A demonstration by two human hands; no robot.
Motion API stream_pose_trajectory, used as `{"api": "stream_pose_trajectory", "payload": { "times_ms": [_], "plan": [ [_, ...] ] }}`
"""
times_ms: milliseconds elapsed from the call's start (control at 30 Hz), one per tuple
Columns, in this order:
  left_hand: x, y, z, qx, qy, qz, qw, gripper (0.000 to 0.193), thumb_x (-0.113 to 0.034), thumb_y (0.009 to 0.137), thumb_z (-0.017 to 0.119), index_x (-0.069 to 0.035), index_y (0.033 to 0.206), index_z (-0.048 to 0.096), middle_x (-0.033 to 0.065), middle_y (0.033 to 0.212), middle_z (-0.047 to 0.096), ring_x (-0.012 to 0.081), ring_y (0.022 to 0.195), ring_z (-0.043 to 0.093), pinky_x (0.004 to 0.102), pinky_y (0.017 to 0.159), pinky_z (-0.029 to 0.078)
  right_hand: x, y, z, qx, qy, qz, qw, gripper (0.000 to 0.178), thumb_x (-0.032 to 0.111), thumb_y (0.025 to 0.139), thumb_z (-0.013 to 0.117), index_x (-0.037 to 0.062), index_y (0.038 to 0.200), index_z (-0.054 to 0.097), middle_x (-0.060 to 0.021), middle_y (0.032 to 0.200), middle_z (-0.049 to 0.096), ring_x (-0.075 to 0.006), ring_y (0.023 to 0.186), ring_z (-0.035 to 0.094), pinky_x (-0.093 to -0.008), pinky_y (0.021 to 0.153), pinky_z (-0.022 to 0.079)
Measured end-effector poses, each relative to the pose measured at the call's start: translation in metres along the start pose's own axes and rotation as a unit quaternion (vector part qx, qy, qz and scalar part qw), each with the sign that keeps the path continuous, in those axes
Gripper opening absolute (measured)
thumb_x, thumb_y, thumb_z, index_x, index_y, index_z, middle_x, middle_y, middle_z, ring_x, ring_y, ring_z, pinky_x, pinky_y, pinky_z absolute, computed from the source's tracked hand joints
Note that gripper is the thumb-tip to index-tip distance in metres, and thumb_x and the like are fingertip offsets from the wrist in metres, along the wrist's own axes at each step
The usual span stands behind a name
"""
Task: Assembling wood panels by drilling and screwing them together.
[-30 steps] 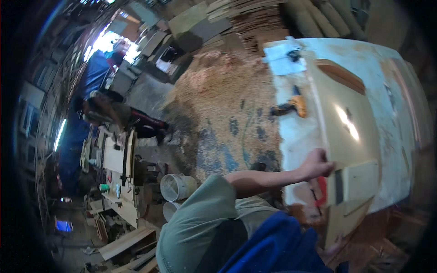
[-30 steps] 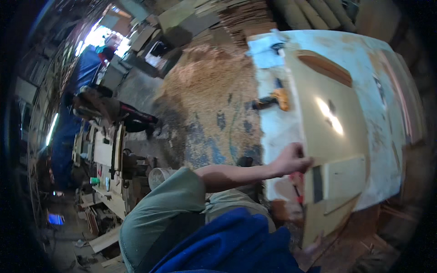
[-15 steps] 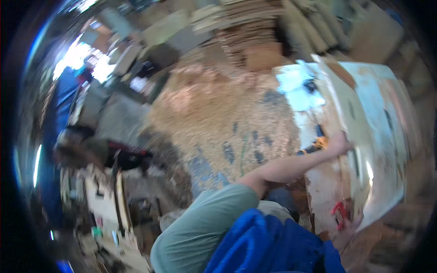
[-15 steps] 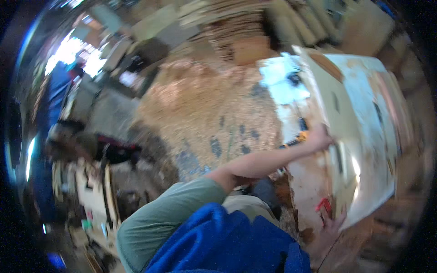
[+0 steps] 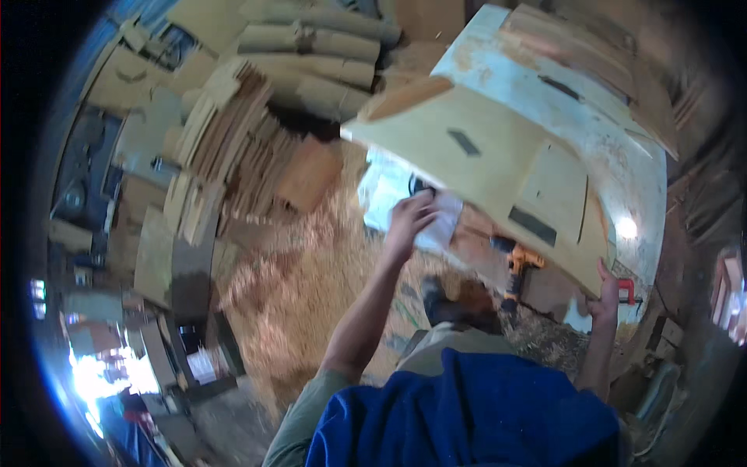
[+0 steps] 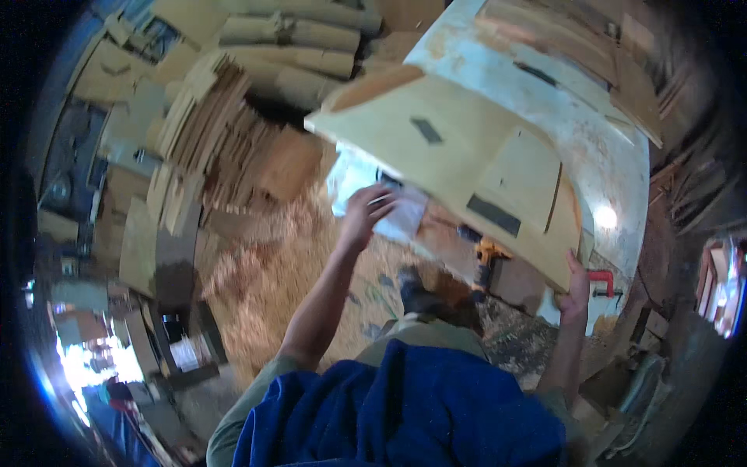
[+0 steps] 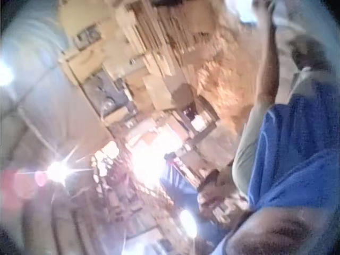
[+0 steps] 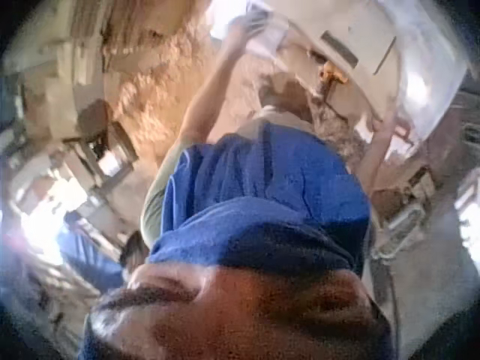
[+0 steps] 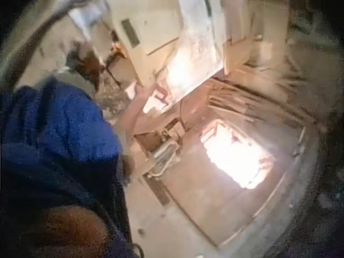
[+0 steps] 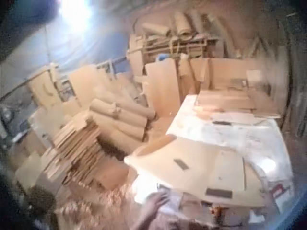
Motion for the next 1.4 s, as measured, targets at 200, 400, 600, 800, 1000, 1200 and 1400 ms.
{"api": "stream_pose_trajectory", "payload": {
  "times_ms": [200, 400, 600, 800, 1000, 1200, 1400],
  "plan": [
    [-0.159, 0.161, -0.191, -0.238, 0.031, -0.026, 0.971, 0.076, -0.060, 0.076, 0.057, 0.001, 0.119, 0.042, 0.0154, 0.111, 0.048, 0.0320, 0.103, 0.049, 0.0473, 0.091, 0.039, -0.022, 0.007, 0.044, -0.120, -0.019, -0.036, 0.992, 0.039, 0.031, 0.091, 0.052, 0.0036, 0.119, 0.052, -0.0074, 0.104, 0.063, -0.0182, 0.092, 0.062, -0.0316, 0.078, 0.051],
    [-0.196, 0.377, -0.281, 0.036, 0.198, -0.278, 0.939, 0.112, -0.078, 0.067, 0.053, 0.005, 0.136, 0.027, 0.0216, 0.126, 0.044, 0.0366, 0.104, 0.051, 0.0466, 0.086, 0.044, -0.046, 0.019, 0.155, -0.149, -0.047, -0.116, 0.981, 0.041, 0.031, 0.089, 0.056, 0.0031, 0.119, 0.054, -0.0064, 0.105, 0.063, -0.0165, 0.092, 0.062, -0.0301, 0.078, 0.049],
    [-0.190, 0.500, -0.278, 0.181, 0.163, -0.340, 0.908, 0.060, -0.062, 0.076, 0.060, -0.004, 0.087, 0.056, 0.0061, 0.070, 0.058, 0.0146, 0.058, 0.055, 0.0258, 0.050, 0.046, -0.052, 0.010, 0.295, -0.259, -0.126, -0.173, 0.942, 0.038, 0.028, 0.089, 0.056, 0.0028, 0.119, 0.055, -0.0060, 0.106, 0.063, -0.0158, 0.091, 0.062, -0.0291, 0.081, 0.049],
    [-0.303, 0.609, -0.322, 0.324, 0.337, -0.287, 0.836, 0.026, -0.031, 0.080, 0.070, -0.007, 0.079, 0.059, 0.0005, 0.063, 0.056, 0.0091, 0.045, 0.049, 0.0195, 0.042, 0.040, -0.042, 0.041, 0.526, -0.311, 0.080, -0.259, 0.911, 0.034, 0.027, 0.089, 0.054, 0.0029, 0.113, 0.058, -0.0080, 0.108, 0.063, -0.0180, 0.092, 0.063, -0.0295, 0.078, 0.050],
    [-0.330, 0.665, -0.310, 0.288, 0.270, -0.266, 0.879, 0.017, -0.008, 0.074, 0.073, -0.003, 0.080, 0.057, -0.0027, 0.068, 0.055, 0.0071, 0.053, 0.048, 0.0193, 0.048, 0.041, -0.071, 0.101, 0.542, -0.447, 0.137, -0.370, 0.803, 0.030, 0.024, 0.088, 0.053, 0.0005, 0.106, 0.057, -0.0076, 0.099, 0.063, -0.0191, 0.089, 0.062, -0.0314, 0.077, 0.049],
    [-0.354, 0.736, -0.316, 0.340, 0.287, -0.267, 0.855, 0.024, -0.013, 0.079, 0.066, -0.012, 0.059, 0.052, -0.0052, 0.051, 0.044, 0.0064, 0.041, 0.036, 0.0237, 0.039, 0.023, -0.086, 0.203, 0.532, -0.487, 0.201, -0.377, 0.761, 0.033, 0.011, 0.083, 0.060, -0.0041, 0.112, 0.057, -0.0136, 0.105, 0.061, -0.0245, 0.092, 0.061, -0.0335, 0.079, 0.050],
    [-0.352, 0.790, -0.327, 0.327, 0.349, -0.225, 0.849, 0.019, -0.013, 0.079, 0.061, -0.007, 0.063, 0.052, -0.0031, 0.054, 0.045, 0.0053, 0.044, 0.039, 0.0215, 0.039, 0.024, -0.072, 0.314, 0.531, -0.501, 0.220, -0.328, 0.771, 0.031, 0.015, 0.084, 0.061, -0.0032, 0.108, 0.058, -0.0121, 0.103, 0.061, -0.0239, 0.086, 0.061, -0.0338, 0.074, 0.051]
  ]
}}
Point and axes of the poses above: each hand's wrist, its own y-axis towards the middle knuckle, its own z-axis out of the palm, x = y × z, the point moved 3 cm from there along y, towards the middle knuckle
